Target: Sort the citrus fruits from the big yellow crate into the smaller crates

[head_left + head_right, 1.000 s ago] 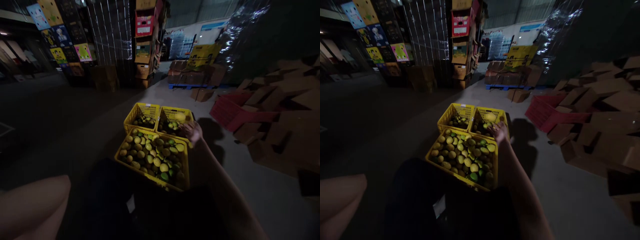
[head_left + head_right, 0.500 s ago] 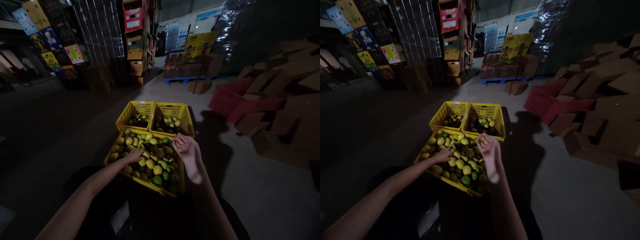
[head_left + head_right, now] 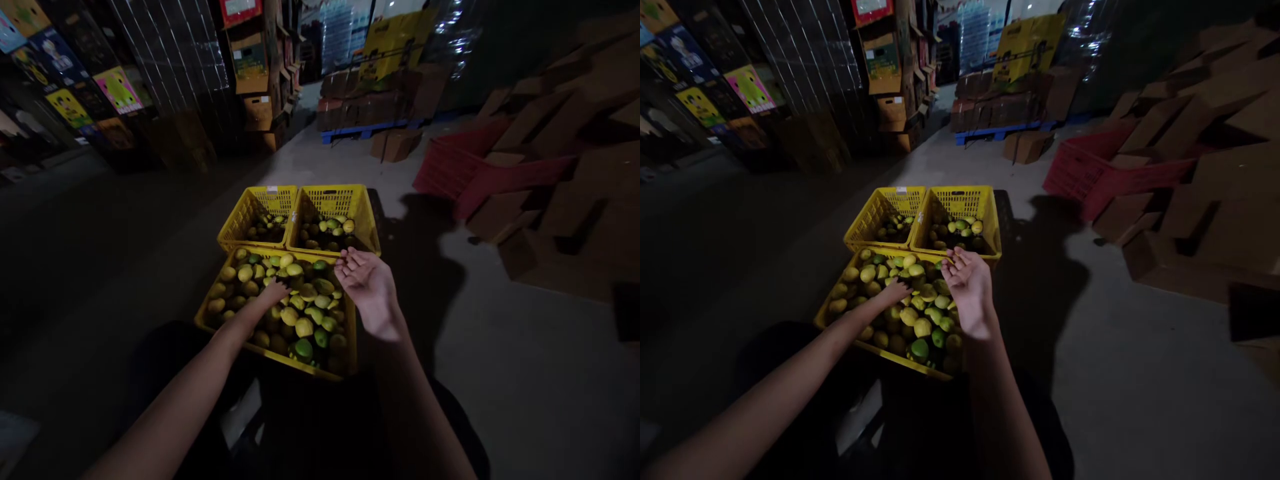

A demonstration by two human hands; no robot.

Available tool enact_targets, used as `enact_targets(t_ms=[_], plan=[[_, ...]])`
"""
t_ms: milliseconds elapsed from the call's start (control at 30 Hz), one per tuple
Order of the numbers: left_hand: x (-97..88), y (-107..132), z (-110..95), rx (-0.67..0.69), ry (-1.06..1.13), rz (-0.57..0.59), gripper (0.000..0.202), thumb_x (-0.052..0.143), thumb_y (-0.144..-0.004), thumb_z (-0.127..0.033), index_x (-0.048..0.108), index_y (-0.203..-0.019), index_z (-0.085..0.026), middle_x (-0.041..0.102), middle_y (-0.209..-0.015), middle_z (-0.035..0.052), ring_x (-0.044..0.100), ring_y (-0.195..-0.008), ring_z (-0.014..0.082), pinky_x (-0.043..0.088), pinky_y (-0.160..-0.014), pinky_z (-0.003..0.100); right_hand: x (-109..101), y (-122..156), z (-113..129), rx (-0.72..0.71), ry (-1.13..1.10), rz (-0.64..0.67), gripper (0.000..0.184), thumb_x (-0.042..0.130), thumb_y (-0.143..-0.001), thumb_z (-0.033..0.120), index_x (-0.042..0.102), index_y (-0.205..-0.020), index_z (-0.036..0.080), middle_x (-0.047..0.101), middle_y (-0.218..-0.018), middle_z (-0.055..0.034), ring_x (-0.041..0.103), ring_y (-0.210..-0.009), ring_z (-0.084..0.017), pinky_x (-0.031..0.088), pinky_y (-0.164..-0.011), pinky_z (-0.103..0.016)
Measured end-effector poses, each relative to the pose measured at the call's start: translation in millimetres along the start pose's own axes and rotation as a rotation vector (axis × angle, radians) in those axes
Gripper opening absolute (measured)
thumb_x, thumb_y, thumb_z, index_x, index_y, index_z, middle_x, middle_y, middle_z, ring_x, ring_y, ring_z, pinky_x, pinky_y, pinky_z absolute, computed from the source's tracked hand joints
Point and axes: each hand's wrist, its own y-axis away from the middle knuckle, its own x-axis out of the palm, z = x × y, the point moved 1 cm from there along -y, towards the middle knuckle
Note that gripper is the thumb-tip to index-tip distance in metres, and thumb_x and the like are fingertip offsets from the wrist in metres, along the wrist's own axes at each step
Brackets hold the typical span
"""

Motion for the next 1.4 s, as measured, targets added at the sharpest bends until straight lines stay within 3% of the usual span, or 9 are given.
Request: enact_targets(t_ms=[133,233,433,533,700,900,1033,1167,1400], plan=[[-6.2,0,-5,0.032,-0.188,0.071,0.019,0.053,-0.086,-0.019,0.061,-0.102,-0.014,0.062,-0.105,0.0093,0.055,-0.101,0.0208,0.036,-0.097,0.045,-1,2,-1,0.004,0.007,-0.038,0.013,0.044,-0.074,0.009,0.053,-0.072,0.016,0.057,-0.066,-0.0021,0.055,-0.055,-0.01,0.05,-0.05,-0.019],[-13.8,1,-14,0.052,-0.264,0.089,0.019,0.054,-0.077,-0.003,0.066,-0.088,-0.014,0.066,-0.093,0.0113,0.054,-0.098,0.0222,0.027,-0.1,0.043,-3,1,-3,-0.003,0.012,-0.052,0.014,0.043,-0.075,0.008,0.054,-0.073,0.016,0.058,-0.066,-0.0025,0.055,-0.056,-0.01,0.05,-0.051,-0.019],[-35.6,13,-29,-0.005,-0.283,0.126,0.02,0.078,-0.054,-0.015,0.058,-0.05,-0.019,0.054,-0.049,0.0006,0.055,-0.076,0.0221,0.034,-0.091,0.039,-6,-4,-9,-0.005,0.052,-0.064,0.013,0.045,-0.07,0.008,0.054,-0.071,0.017,0.059,-0.066,-0.0028,0.056,-0.055,-0.01,0.05,-0.052,-0.019],[-63.0,32,-26,-0.066,-0.205,0.107,0.032,0.082,-0.048,-0.033,0.054,-0.044,-0.017,0.046,-0.043,-0.0009,0.053,-0.069,0.0209,0.037,-0.081,0.036,-5,-4,-18,0.013,0.127,-0.062,0.013,0.045,-0.071,0.009,0.053,-0.069,0.019,0.061,-0.066,-0.003,0.06,-0.061,-0.012,0.052,-0.054,-0.021],[-133.5,61,-45,-0.076,0.059,-0.033,0.051,0.052,-0.073,-0.063,0.067,-0.074,-0.014,0.061,-0.065,0.0031,0.055,-0.066,0.0168,0.039,-0.065,0.027,-2,2,-47,0.06,0.319,-0.084,0.006,0.051,-0.073,0.018,0.055,-0.073,0.022,0.064,-0.075,-0.0012,0.061,-0.069,-0.015,0.053,-0.056,-0.026],[-185.2,82,-95,0.165,0.403,-0.133,0.065,0.028,-0.085,-0.064,0.068,-0.092,-0.013,0.067,-0.079,0.0051,0.059,-0.075,0.0171,0.043,-0.073,0.028,7,20,-68,0.154,0.238,0.128,0.022,0.06,-0.074,0.04,0.056,-0.086,0.023,0.064,-0.079,-0.0039,0.063,-0.072,-0.02,0.056,-0.056,-0.035],[-152.2,85,-81,0.056,0.045,-0.221,0.051,0.034,-0.088,-0.053,0.066,-0.098,-0.013,0.067,-0.091,0.0074,0.059,-0.083,0.0199,0.042,-0.075,0.029,5,26,-61,0.14,0.188,0.062,0.01,0.057,-0.078,0.029,0.056,-0.079,0.02,0.061,-0.07,-0.0023,0.058,-0.062,-0.013,0.047,-0.042,-0.019],[-80.1,83,-44,-0.002,-0.397,0.057,0.027,0.056,-0.081,-0.029,0.066,-0.097,-0.009,0.065,-0.099,0.0139,0.056,-0.093,0.024,0.039,-0.082,0.033,-4,27,-50,0.121,0.185,-0.024,0.008,0.055,-0.08,0.028,0.054,-0.078,0.02,0.059,-0.07,-0.0018,0.058,-0.062,-0.013,0.048,-0.042,-0.018],[-6.2,53,-17,0.088,-0.366,0.116,0.018,0.054,-0.076,-0.005,0.071,-0.075,-0.012,0.067,-0.081,0.0138,0.053,-0.095,0.025,0.033,-0.086,0.041,-4,34,-32,0.147,0.191,-0.013,0.013,0.056,-0.08,0.032,0.056,-0.081,0.018,0.06,-0.074,-0.0024,0.06,-0.066,-0.014,0.051,-0.044,-0.019]])
